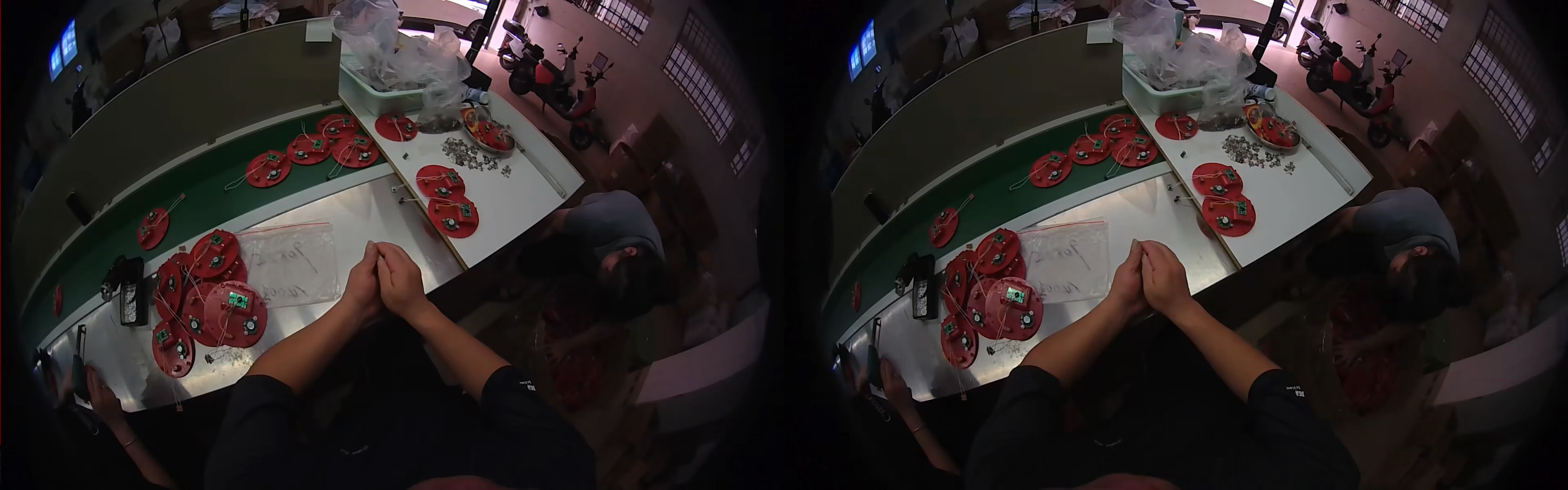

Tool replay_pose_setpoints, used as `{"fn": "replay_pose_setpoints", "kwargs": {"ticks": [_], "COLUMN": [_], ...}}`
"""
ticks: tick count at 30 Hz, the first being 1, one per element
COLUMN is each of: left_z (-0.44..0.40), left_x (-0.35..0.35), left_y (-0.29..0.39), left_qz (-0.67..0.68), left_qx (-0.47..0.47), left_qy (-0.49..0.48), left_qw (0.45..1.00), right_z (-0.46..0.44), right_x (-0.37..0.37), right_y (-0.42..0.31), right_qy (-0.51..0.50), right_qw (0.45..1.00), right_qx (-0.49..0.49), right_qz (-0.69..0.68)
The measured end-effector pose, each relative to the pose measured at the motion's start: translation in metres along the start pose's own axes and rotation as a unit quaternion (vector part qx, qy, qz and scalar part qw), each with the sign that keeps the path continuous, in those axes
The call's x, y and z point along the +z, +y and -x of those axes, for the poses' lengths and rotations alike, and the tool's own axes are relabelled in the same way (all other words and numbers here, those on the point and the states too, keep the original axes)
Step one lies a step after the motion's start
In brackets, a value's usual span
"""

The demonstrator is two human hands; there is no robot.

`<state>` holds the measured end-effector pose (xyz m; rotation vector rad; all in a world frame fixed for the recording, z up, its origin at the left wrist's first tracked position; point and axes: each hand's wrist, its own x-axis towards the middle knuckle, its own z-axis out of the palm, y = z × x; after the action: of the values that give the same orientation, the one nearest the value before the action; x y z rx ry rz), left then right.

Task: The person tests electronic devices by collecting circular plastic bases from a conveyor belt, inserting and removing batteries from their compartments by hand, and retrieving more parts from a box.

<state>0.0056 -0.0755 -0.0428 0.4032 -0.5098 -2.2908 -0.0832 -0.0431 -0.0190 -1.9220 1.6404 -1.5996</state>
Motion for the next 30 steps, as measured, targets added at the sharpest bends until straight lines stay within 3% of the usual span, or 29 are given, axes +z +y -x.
{"fn": "replay_pose_setpoints", "kwargs": {"ticks": [4, 6, 9, 11, 14, 15, 18, 22, 24, 30], "left_z": [-0.01, -0.008, -0.013, -0.013, -0.013, -0.013, -0.005, -0.003, -0.005, -0.005], "left_x": [-0.002, -0.009, -0.005, -0.006, -0.007, -0.008, 0.003, 0.009, 0.008, 0.01], "left_y": [0.01, 0.016, 0.016, 0.011, -0.003, -0.01, -0.005, 0.001, 0.002, 0.006], "left_qz": [0.038, -0.062, -0.116, -0.209, -0.358, -0.403, -0.606, -0.598, -0.605, -0.597], "left_qx": [0.014, 0.035, 0.044, 0.015, 0.004, 0.039, 0.131, 0.114, 0.102, 0.079], "left_qy": [0.039, 0.025, 0.047, 0.03, 0.026, 0.019, -0.029, -0.042, -0.046, -0.065], "left_qw": [0.998, 0.997, 0.991, 0.977, 0.933, 0.914, 0.784, 0.792, 0.788, 0.796], "right_z": [-0.019, -0.033, -0.067, -0.098, -0.15, -0.167, -0.216, -0.265, -0.28, -0.302], "right_x": [-0.004, -0.006, -0.009, -0.006, 0.009, 0.016, 0.041, 0.077, 0.097, 0.116], "right_y": [0.003, 0.005, 0.014, 0.024, 0.055, 0.063, 0.105, 0.142, 0.159, 0.179], "right_qy": [-0.016, -0.021, -0.086, -0.132, -0.13, -0.139, -0.176, -0.187, -0.243, -0.274], "right_qw": [0.999, 0.999, 0.996, 0.987, 0.989, 0.987, 0.97, 0.953, 0.9, 0.871], "right_qx": [-0.033, -0.046, -0.003, 0.081, 0.069, 0.068, 0.066, 0.029, -0.043, 0.008], "right_qz": [0.001, 0.008, -0.021, -0.044, 0.024, 0.048, 0.153, 0.237, 0.359, 0.408]}}
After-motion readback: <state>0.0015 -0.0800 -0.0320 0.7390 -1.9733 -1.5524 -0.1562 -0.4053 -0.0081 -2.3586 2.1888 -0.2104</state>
